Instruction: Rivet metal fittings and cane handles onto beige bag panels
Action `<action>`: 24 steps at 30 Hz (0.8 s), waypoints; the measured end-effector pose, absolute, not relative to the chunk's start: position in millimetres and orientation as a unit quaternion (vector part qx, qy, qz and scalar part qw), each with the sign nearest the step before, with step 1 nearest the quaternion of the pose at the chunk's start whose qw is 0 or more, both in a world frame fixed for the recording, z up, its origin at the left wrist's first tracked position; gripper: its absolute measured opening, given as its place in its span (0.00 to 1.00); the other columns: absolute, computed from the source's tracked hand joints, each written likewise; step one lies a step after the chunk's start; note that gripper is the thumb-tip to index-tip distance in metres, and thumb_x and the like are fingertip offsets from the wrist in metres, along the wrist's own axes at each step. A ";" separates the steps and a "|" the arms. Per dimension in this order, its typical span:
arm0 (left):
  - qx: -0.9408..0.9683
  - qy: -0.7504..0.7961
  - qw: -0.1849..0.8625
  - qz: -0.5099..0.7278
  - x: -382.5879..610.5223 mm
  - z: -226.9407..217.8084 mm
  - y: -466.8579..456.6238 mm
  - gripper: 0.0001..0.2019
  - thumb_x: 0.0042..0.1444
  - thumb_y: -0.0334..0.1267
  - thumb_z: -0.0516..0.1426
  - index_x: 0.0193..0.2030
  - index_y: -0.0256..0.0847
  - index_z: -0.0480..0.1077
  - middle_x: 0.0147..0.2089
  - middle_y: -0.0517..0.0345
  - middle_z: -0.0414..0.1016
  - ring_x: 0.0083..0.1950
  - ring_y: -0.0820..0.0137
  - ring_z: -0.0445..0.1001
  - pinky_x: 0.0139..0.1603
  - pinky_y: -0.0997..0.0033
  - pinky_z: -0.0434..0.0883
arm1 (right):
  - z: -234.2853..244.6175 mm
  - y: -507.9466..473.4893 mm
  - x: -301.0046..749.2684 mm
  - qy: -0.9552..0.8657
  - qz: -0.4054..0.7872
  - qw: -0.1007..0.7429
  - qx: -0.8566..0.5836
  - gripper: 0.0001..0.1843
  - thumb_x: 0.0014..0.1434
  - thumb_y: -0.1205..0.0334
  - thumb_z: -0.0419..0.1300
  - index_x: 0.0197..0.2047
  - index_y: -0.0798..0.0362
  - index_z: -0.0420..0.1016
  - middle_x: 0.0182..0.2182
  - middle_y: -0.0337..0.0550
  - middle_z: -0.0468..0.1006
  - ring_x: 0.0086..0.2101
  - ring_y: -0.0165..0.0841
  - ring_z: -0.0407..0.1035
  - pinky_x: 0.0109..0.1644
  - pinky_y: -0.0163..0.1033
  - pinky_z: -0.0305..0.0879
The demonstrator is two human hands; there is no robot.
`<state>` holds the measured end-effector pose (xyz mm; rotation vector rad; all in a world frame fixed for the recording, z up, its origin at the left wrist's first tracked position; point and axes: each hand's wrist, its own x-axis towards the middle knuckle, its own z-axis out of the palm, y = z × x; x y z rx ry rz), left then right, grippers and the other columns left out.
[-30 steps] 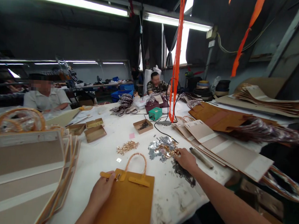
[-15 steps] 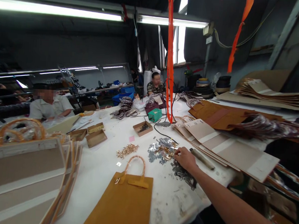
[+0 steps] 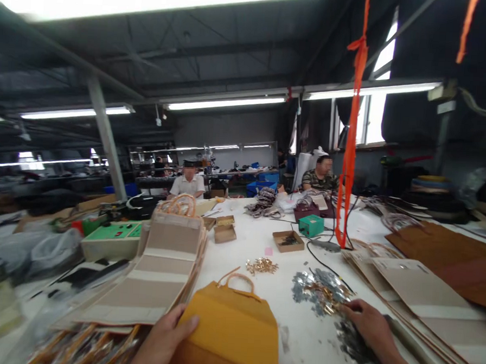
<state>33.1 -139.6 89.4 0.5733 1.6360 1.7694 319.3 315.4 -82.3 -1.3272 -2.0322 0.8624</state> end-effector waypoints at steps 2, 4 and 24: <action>0.198 0.589 0.312 0.719 47.8 87.5 -136.0 0.32 0.45 0.51 0.73 0.54 0.40 0.73 0.55 0.44 0.80 0.55 0.53 0.80 0.59 0.54 0.76 | -87.0 319.8 321.9 -0.768 0.317 0.252 -0.496 0.35 0.50 0.28 0.54 0.41 0.49 0.81 0.41 0.47 0.82 0.45 0.47 0.73 0.51 0.47 0.63; 0.195 0.574 0.292 0.740 60.9 82.0 -130.6 0.32 0.46 0.51 0.72 0.54 0.38 0.72 0.54 0.43 0.81 0.54 0.53 0.81 0.58 0.55 0.76 | -86.3 321.2 324.2 -0.778 0.310 0.229 -0.496 0.38 0.48 0.26 0.52 0.42 0.49 0.81 0.42 0.47 0.82 0.46 0.46 0.73 0.51 0.47 0.63; 0.204 0.637 0.126 0.732 89.0 -23.7 -115.3 0.28 0.58 0.62 0.59 0.51 0.37 0.68 0.55 0.42 0.78 0.55 0.55 0.77 0.57 0.60 0.73 | -67.2 319.8 316.8 -0.773 0.352 0.229 -0.476 0.36 0.40 0.30 0.57 0.40 0.48 0.85 0.39 0.46 0.83 0.45 0.49 0.75 0.51 0.48 0.66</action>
